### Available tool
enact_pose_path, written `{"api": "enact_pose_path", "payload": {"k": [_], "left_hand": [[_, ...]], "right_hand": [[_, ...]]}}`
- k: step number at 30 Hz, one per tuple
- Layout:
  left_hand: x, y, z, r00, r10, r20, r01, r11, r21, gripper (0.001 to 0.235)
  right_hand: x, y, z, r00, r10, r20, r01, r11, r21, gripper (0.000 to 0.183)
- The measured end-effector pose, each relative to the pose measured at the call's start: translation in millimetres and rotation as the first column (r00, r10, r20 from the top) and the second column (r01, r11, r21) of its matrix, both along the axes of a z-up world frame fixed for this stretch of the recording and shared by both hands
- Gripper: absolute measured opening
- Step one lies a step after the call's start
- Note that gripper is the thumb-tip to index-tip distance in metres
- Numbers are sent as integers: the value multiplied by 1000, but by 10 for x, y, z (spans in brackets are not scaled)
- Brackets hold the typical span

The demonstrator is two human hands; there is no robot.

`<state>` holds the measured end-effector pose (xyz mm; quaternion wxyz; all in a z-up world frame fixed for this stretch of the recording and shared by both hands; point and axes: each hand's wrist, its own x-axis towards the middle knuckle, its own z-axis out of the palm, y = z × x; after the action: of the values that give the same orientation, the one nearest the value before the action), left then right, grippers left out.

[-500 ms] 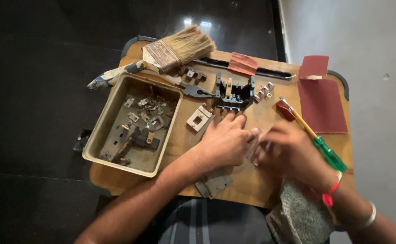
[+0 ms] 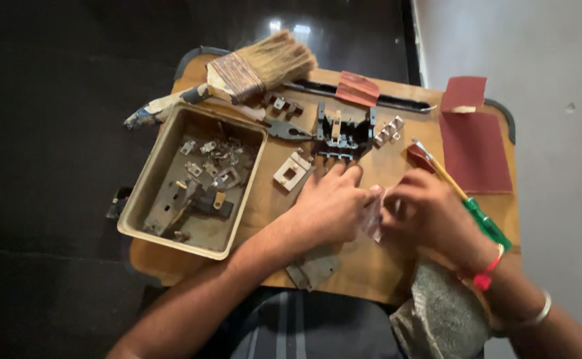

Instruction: The person sands small plastic and metal components by hand using a piece of sandpaper and then wipes them with a cloth.

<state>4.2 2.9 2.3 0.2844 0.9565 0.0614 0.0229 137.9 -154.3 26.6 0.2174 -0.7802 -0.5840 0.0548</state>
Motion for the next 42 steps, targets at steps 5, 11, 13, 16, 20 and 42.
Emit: {"api": "enact_pose_path", "payload": {"k": [5,11,13,16,20,42], "left_hand": [[-9,14,-48,999,-21,41,17,997,78,42],[5,20,0,1000,-15,13,14,997,76,53],[-29,-7,-13,1000,-18,-1,18,999,48,49],[15,18,39,1000,-18,-13,19,997,76,55],[-6,14,4,1000,-6,3,6,997,81,51],[24,-1,22,1000,-9,-2,9,996,87,42]], "right_hand": [[1,25,-74,982,176,72,-185,972,147,18],[-15,-3,-79,966,258,25,-259,959,111,32],[-6,-15,-99,939,325,113,-343,916,210,43],[112,50,-56,996,-65,57,69,995,-68,15],[13,16,-104,983,181,36,-183,979,92,28],[-237,-69,-67,919,389,70,-392,876,280,33]]}}
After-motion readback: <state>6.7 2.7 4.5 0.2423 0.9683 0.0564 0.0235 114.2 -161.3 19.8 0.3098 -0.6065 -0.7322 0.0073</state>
